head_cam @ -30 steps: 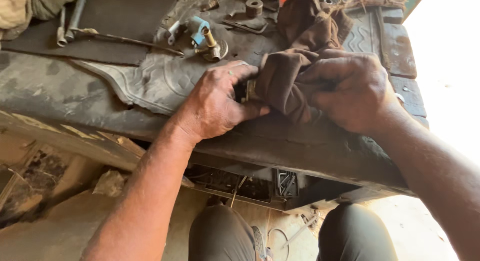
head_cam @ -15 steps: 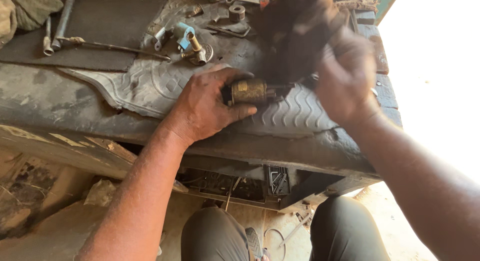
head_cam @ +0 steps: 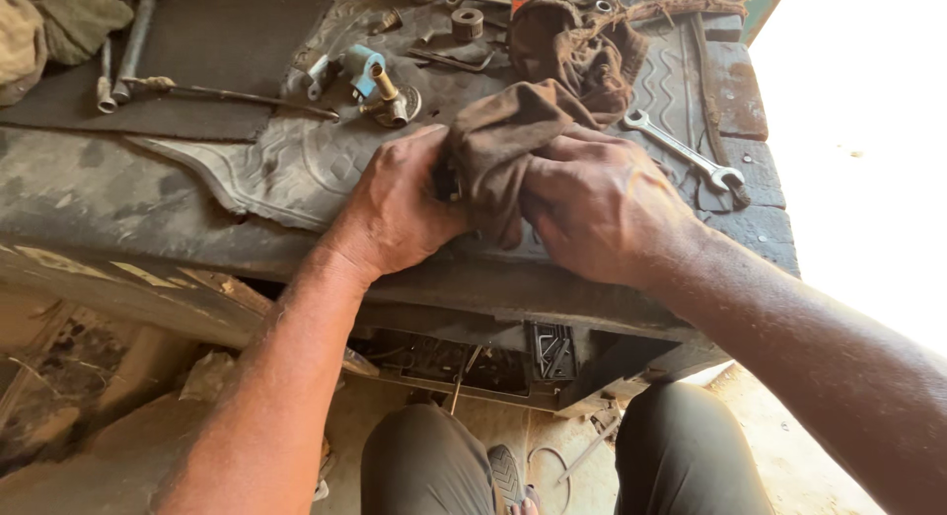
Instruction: The person uses a wrench to loosen a nut on a cylindrical metal part, then wipes it with a cloth. They insert a small metal rod into the part and rotate it repeatedly, then wipe the part again.
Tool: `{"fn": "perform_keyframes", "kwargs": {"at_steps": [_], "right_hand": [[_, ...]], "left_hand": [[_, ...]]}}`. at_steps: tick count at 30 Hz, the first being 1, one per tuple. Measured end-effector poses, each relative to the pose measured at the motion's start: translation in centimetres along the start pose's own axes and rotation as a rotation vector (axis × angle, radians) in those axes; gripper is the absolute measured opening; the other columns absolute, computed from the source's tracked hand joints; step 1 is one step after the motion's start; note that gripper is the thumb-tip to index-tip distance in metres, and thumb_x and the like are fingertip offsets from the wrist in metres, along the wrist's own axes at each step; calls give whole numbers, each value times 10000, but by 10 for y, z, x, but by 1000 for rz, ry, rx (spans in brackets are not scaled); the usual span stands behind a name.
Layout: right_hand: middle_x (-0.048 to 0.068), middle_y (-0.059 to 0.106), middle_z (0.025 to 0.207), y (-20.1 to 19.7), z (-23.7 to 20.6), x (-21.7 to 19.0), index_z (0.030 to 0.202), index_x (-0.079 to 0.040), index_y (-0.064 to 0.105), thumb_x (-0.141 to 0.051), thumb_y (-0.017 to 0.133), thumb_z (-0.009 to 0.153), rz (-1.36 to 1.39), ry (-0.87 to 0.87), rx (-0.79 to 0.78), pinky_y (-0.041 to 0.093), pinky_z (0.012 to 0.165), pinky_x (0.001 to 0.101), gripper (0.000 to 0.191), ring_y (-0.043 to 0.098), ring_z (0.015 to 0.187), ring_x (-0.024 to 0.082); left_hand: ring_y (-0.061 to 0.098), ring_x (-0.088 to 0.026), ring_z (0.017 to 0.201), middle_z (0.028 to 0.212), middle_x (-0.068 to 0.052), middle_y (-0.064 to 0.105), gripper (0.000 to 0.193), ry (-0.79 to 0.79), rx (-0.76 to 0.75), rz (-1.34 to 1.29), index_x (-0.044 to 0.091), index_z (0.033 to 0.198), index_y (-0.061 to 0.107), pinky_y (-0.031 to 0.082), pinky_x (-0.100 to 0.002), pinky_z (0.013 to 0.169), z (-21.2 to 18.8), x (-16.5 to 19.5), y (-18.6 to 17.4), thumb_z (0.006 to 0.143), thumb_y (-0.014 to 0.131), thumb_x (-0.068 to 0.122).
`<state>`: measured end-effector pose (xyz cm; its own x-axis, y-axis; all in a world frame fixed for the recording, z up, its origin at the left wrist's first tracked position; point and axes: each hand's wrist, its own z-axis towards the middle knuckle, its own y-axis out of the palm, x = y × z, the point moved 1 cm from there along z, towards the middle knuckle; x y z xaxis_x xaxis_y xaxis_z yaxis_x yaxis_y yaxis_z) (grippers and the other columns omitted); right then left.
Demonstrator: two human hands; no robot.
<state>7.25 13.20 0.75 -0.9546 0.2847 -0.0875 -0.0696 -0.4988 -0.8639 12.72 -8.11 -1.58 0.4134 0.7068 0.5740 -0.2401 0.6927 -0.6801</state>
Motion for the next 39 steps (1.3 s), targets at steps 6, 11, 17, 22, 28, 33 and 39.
{"fn": "perform_keyframes", "kwargs": {"at_steps": [6, 11, 17, 22, 28, 33, 39], "right_hand": [[98, 702, 808, -3, -20, 16, 823, -105, 740, -90, 648, 873, -58, 181, -110, 565, 755, 456, 106, 703, 818, 277], [92, 713, 798, -10, -14, 33, 726, -78, 679, -73, 575, 858, -82, 219, -95, 592, 758, 407, 168, 714, 774, 258], [138, 705, 864, -22, 55, 6, 875, -66, 697, -194, 640, 915, -21, 500, -169, 576, 746, 450, 146, 705, 792, 329], [131, 696, 938, -3, 36, -19, 980, -68, 706, -141, 672, 778, 44, -94, 84, 566, 850, 468, 218, 697, 935, 350], [103, 703, 916, 11, 17, 9, 926, -91, 711, -102, 643, 851, -27, 159, -281, 573, 791, 435, 101, 700, 864, 286], [103, 702, 846, -7, 6, 5, 822, -85, 720, -90, 673, 748, -42, 13, -81, 574, 809, 449, 88, 695, 886, 325], [78, 736, 850, -11, -7, 20, 834, -145, 776, -64, 608, 837, -67, 97, -146, 583, 786, 428, 186, 719, 848, 268]], "left_hand": [[711, -260, 1037, 1119, -115, 723, 474, 73, 39, -35, 66, 1158, 691, 568, -363, 912, -2, -1, 0, 753, 885, 219], [704, -278, 1031, 1103, -115, 724, 510, 41, 44, -21, 69, 1145, 692, 562, -368, 888, -1, 3, 0, 714, 903, 241], [691, -325, 1131, 1223, -149, 685, 687, 64, 80, -77, 72, 1278, 582, 555, -381, 938, -3, -1, 1, 733, 918, 322], [705, -333, 1239, 1322, -138, 713, 602, -25, 100, -38, 121, 1482, 368, 582, -386, 1016, -6, -14, 6, 1023, 729, 271], [731, -295, 1139, 1231, -149, 711, 590, 68, 142, -92, 100, 1379, 392, 595, -390, 956, -5, -11, 10, 970, 794, 234], [717, -248, 1078, 1157, -103, 726, 745, -121, 65, -160, 105, 1299, 440, 575, -382, 929, -5, -3, 5, 739, 918, 217], [696, -217, 1080, 1152, -88, 701, 818, -179, 53, -158, 128, 1322, 448, 579, -370, 927, -3, -1, 5, 670, 938, 191]]}}
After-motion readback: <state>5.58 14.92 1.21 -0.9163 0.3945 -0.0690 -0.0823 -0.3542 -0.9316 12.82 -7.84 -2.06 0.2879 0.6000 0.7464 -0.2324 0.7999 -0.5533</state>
